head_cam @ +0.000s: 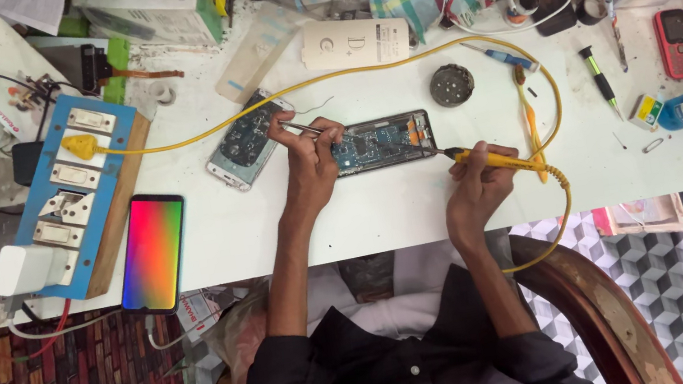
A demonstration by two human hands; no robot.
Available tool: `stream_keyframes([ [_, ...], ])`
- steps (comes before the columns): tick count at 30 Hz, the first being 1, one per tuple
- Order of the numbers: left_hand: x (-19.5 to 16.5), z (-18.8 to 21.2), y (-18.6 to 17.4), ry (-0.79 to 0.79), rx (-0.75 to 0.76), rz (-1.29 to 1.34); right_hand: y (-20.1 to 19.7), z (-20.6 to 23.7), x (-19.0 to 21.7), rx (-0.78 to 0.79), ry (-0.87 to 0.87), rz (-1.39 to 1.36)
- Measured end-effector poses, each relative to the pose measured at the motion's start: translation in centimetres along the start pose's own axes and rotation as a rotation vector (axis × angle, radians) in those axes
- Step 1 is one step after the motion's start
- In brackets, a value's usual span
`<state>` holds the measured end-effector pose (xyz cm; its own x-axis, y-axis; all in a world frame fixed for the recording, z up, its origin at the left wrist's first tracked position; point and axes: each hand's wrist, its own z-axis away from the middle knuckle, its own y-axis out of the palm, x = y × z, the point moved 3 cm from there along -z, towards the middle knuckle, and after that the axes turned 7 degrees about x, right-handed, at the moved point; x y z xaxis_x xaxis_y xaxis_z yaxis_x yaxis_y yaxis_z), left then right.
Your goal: The person uses a soldering iron and tweezers to work on a smartphone motherboard placed on a white table. They repeatedly apply heat to specific points on the board while holding a thin wire with tweezers, likely for soldering or desoldering components.
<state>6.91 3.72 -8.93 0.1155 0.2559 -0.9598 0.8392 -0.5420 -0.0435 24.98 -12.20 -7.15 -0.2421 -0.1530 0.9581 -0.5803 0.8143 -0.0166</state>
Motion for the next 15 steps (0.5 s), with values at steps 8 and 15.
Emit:
stream_keyframes([
  [8,0.29,-0.05,-0.05,0.021,0.005,-0.056,0.11,0.10,-0.22,0.030,0.031,0.041],
  [15,0.40,0.00,-0.18,-0.023,0.003,-0.019,0.10,0.19,-0.11,-0.001,0.010,0.119],
])
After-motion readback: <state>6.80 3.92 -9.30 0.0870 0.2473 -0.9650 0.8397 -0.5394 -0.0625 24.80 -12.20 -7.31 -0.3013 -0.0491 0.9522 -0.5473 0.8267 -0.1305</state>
